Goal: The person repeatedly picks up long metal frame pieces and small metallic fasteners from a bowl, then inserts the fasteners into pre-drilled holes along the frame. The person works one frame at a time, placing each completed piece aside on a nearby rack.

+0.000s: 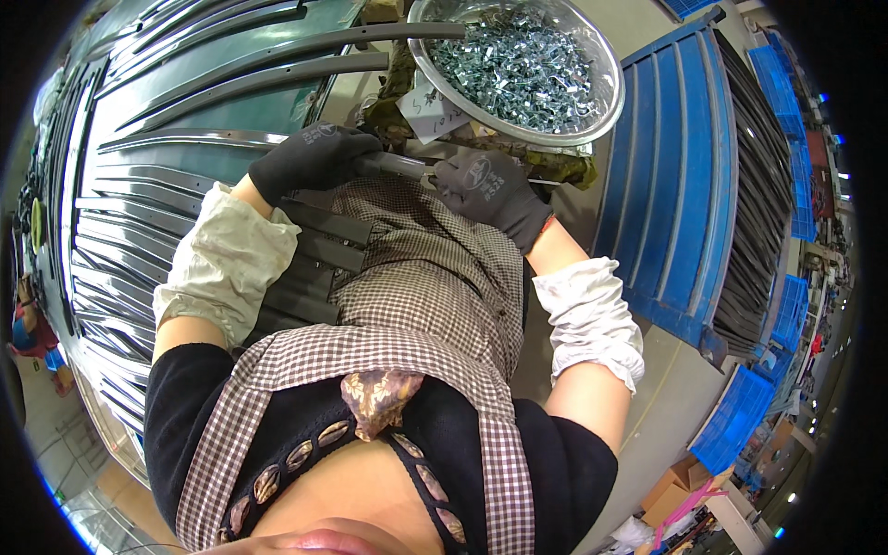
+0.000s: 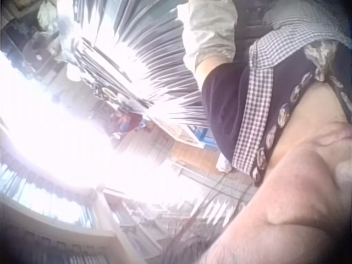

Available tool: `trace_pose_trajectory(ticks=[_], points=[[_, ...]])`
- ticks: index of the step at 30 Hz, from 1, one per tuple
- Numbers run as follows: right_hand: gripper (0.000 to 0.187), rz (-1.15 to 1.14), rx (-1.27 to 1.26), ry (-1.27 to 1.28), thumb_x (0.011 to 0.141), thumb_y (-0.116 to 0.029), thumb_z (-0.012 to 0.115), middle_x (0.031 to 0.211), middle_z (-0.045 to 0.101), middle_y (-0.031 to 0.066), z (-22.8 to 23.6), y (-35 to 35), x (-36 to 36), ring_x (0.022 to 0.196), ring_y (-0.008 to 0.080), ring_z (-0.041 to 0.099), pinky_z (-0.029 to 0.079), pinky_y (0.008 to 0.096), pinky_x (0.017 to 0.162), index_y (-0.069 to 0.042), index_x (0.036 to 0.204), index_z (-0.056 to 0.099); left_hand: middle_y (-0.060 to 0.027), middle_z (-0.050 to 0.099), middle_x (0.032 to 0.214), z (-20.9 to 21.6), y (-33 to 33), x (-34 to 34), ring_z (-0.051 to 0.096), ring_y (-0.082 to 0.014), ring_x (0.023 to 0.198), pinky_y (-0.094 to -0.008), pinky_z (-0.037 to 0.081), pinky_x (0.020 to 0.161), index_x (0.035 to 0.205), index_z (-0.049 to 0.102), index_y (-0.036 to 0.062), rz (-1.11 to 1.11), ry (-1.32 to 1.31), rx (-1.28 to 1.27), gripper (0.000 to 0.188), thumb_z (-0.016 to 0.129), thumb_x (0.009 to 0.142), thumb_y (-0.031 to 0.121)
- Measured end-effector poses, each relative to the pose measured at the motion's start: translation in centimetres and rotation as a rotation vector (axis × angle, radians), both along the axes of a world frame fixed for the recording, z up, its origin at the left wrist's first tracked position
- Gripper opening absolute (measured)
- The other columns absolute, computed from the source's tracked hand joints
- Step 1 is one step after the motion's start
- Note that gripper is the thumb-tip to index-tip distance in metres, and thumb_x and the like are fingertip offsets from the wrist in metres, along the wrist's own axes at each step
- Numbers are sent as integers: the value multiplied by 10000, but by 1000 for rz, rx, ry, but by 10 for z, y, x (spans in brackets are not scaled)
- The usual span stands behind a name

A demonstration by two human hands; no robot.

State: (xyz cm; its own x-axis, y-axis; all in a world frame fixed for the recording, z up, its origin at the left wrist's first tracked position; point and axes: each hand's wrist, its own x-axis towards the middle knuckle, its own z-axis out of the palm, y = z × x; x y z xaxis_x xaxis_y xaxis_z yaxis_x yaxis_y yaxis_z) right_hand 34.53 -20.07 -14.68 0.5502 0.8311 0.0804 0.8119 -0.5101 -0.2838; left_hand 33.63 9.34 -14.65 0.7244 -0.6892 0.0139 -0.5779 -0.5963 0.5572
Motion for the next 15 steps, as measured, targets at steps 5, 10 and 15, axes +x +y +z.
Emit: trace_pose_trajectory(ticks=[5,10,15], points=[[119,-46,142,168,817,-187,655,711,628,123,-26,-5,-1,683,333,638,504,438,587,-68,819,668,-181,694,949,5,-4,0,674,-380,873,-449,535,765,1123,651,63,68,34,95,293,659,910,264],[185,105,71,72,831,-180,632,683,626,144,-25,-5,2,669,353,627,492,454,616,-22,739,661,-178,696,966,7,-3,-1,675,-377,882,-450,535,774,1124,654,73,104,50,77,292,662,903,262],[259,-161,343,348,848,-247,663,688,619,173,-18,-17,1,616,323,595,485,412,619,8,805,682,-165,685,965,-10,5,4,665,-370,887,-453,530,766,1083,647,78,89,-98,-29,252,654,889,239]])
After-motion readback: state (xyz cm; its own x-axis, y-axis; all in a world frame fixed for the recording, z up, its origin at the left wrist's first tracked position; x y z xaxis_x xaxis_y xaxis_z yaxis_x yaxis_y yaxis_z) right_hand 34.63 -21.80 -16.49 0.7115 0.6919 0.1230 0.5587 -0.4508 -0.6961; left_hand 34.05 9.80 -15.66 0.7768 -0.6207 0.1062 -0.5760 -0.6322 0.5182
